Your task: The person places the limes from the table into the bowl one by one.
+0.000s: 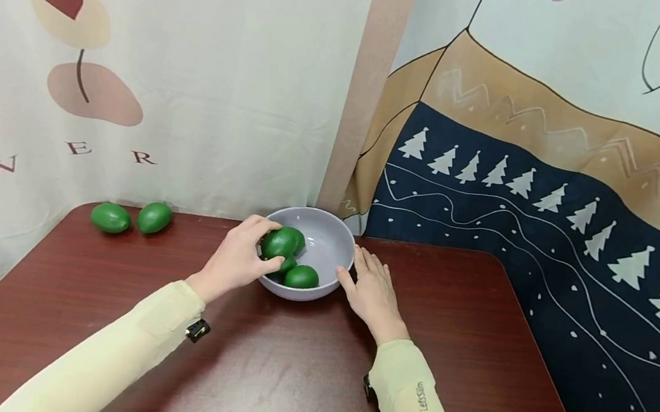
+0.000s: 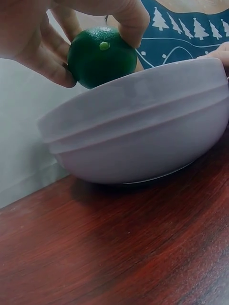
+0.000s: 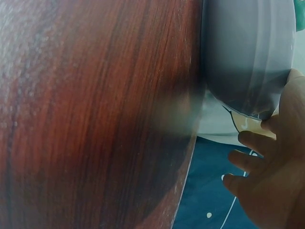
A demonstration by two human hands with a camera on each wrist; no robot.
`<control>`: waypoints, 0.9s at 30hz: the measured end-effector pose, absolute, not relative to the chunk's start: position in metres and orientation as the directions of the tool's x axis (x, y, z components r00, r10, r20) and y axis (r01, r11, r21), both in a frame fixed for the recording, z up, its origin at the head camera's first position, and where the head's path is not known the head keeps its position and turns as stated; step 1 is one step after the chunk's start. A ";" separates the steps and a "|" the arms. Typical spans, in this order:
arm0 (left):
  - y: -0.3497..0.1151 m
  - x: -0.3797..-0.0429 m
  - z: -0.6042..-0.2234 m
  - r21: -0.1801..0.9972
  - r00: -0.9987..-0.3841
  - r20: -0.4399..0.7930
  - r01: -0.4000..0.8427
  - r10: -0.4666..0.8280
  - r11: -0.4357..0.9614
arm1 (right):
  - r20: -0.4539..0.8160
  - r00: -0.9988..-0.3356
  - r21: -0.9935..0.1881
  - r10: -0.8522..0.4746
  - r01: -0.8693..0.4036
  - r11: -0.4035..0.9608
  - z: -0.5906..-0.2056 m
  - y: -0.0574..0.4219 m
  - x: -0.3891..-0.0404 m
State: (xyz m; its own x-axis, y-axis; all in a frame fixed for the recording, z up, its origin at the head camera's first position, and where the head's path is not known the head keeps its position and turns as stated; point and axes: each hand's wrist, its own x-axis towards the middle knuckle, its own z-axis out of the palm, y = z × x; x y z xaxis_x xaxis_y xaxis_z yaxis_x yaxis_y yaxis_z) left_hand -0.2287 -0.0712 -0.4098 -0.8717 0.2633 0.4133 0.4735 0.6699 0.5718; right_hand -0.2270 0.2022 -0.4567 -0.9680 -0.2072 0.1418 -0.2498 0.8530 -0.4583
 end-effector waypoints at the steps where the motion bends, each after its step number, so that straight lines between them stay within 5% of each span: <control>1: -0.070 -0.229 -0.410 0.574 -0.874 0.408 0.470 0.264 0.670 | 0.140 -0.968 -0.460 -0.206 -0.248 0.853 -0.456 0.202 -0.227; 27: -0.050 -0.241 -0.408 0.528 -0.884 0.330 0.464 0.332 0.711 | 0.143 -0.968 -0.458 -0.208 -0.251 0.853 -0.457 0.202 -0.227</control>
State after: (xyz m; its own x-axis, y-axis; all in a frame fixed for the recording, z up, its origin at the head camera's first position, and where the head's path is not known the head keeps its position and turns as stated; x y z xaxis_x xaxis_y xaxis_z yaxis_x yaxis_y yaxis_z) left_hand -0.2411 -0.0498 -0.4083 -0.8838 0.3315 0.3300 0.4640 0.7111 0.5283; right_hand -0.2273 0.2021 -0.4568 -0.9677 -0.2080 0.1427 -0.2508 0.8527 -0.4582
